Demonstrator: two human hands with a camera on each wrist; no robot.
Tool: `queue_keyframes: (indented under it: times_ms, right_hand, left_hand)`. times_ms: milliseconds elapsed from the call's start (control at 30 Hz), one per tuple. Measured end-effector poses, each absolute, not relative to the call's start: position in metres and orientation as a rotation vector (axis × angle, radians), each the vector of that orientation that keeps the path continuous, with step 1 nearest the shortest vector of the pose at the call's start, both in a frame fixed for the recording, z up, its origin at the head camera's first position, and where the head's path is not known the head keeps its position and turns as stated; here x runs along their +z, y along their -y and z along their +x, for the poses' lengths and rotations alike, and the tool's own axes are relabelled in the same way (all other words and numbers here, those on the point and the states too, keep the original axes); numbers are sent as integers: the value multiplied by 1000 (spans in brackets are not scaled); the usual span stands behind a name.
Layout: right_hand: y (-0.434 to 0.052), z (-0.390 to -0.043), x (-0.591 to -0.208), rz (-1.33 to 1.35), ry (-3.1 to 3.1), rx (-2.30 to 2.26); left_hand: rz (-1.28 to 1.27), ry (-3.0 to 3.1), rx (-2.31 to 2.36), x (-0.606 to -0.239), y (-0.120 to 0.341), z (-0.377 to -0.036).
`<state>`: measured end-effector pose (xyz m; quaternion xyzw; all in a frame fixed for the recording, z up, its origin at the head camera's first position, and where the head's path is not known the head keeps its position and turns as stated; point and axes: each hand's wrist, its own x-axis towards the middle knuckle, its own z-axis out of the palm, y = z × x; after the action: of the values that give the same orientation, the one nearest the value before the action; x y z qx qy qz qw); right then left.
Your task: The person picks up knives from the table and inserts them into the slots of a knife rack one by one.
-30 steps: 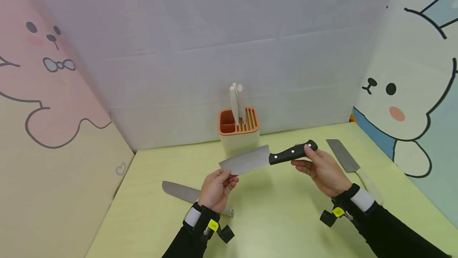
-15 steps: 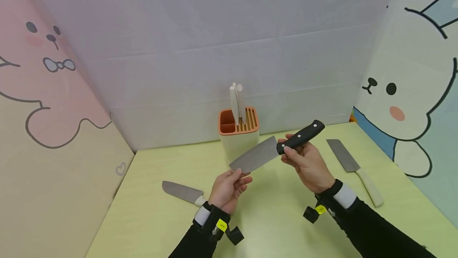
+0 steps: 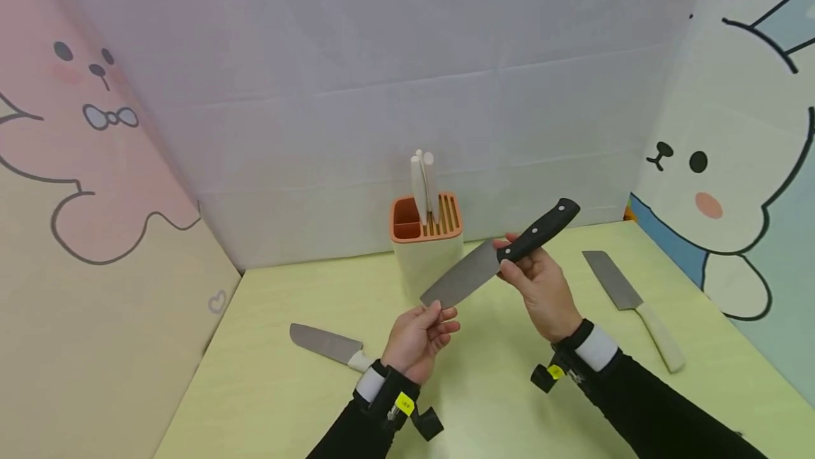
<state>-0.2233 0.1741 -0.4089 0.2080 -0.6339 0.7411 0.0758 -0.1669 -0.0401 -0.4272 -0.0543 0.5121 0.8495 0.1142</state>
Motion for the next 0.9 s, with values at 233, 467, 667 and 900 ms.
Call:
queue_keyframes:
  times_ms: [233,467,667,900]
  right_hand:
    - [-181,-229,-391,583,1826,2312]
    - [-198,-241,-355,624,1788,2290]
    - [-205,-253,-314,699,1878,2138]
    - [-196,-267,-273,750,1953,1962]
  left_hand:
    - [-9,-2007,2155,-429,54,-176]
    - [238,-2911,1707,-401,86,-200]
    - [517,-3444,1139,-372,102,-227]
    - [641,-3515,591,-362,100,-262]
